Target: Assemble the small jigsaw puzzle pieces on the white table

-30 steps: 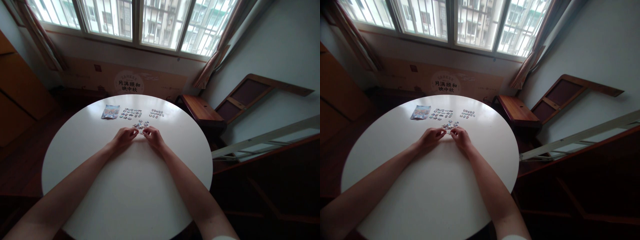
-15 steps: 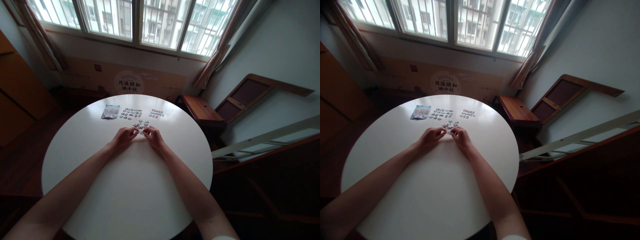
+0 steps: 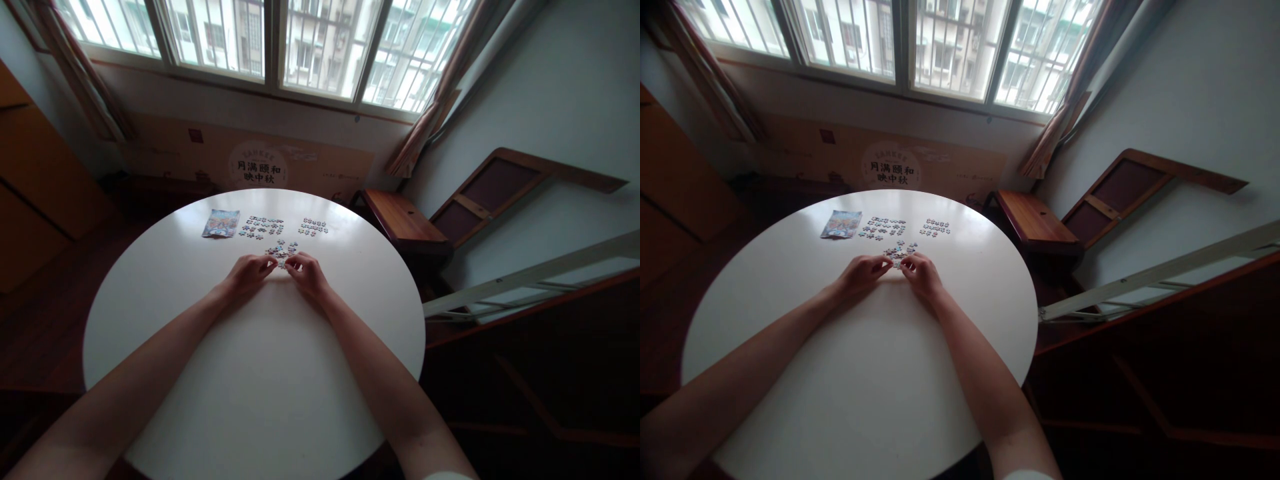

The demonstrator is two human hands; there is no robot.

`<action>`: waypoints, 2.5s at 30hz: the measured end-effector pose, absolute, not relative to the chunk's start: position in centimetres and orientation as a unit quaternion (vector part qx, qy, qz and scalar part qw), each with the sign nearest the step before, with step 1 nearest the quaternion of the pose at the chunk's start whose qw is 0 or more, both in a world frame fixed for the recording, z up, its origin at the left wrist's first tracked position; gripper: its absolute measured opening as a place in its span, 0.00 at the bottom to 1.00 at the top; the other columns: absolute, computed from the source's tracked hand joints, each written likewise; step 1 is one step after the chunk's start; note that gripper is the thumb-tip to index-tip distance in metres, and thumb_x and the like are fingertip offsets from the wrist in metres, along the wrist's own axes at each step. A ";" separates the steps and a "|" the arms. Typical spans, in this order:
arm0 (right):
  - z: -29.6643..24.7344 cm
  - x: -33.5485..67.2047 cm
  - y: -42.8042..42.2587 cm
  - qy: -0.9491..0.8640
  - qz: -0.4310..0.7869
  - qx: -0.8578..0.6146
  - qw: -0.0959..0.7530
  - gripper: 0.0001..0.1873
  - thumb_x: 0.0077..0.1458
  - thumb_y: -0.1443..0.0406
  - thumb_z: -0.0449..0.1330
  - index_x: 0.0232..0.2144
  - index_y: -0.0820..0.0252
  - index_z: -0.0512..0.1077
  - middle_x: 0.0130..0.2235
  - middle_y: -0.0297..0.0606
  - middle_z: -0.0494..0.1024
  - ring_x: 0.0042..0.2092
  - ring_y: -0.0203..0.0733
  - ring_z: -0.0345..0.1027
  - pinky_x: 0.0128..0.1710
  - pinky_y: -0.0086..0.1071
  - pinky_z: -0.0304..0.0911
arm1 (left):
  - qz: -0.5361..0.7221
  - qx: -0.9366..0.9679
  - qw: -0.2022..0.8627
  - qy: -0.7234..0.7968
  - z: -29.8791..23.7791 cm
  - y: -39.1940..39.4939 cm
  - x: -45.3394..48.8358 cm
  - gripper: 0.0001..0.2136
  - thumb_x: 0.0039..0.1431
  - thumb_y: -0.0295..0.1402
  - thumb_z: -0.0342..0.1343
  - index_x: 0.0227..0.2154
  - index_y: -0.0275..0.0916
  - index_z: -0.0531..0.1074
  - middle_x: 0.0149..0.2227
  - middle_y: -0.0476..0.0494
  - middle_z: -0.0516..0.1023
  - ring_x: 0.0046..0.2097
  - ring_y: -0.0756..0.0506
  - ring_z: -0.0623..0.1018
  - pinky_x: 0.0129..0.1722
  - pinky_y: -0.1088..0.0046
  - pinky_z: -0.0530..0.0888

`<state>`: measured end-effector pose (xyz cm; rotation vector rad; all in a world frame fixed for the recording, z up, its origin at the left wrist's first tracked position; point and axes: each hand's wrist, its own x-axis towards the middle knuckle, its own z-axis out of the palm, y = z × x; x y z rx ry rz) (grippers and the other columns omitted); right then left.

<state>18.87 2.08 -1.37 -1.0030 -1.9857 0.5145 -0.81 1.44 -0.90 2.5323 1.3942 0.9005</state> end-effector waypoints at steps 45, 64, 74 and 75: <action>-1.4 18.9 2.2 -0.792 0.207 -0.408 0.405 0.04 0.53 0.68 0.58 0.29 0.61 0.74 0.31 0.34 0.72 0.30 0.32 0.65 0.35 0.27 0.61 | 0.297 0.834 0.067 0.459 -0.9 1.4 -0.8 0.11 0.59 0.36 0.50 0.36 0.38 0.76 0.22 0.49 0.74 0.23 0.52 0.70 0.27 0.78 0.62; -1.7 18.9 2.3 -0.795 0.201 -0.405 0.405 0.04 0.53 0.68 0.58 0.30 0.61 0.74 0.31 0.34 0.72 0.30 0.32 0.65 0.35 0.27 0.61 | 0.297 0.834 0.071 0.459 -0.7 1.3 -0.7 0.11 0.59 0.36 0.50 0.36 0.37 0.75 0.20 0.51 0.71 0.22 0.53 0.67 0.26 0.78 0.61; -1.5 18.9 2.2 -0.796 0.198 -0.406 0.404 0.05 0.54 0.68 0.58 0.30 0.61 0.74 0.30 0.34 0.72 0.30 0.32 0.64 0.35 0.27 0.61 | 0.304 0.830 0.076 0.461 -0.8 1.3 -0.7 0.11 0.59 0.36 0.50 0.35 0.38 0.75 0.20 0.51 0.71 0.21 0.53 0.67 0.26 0.78 0.61; -1.5 18.9 2.2 -0.796 0.198 -0.406 0.403 0.05 0.54 0.67 0.58 0.30 0.61 0.74 0.30 0.34 0.72 0.30 0.33 0.64 0.35 0.27 0.61 | 0.304 0.831 0.076 0.461 -0.8 1.3 -0.7 0.11 0.59 0.36 0.50 0.35 0.38 0.75 0.21 0.51 0.72 0.22 0.53 0.67 0.26 0.78 0.61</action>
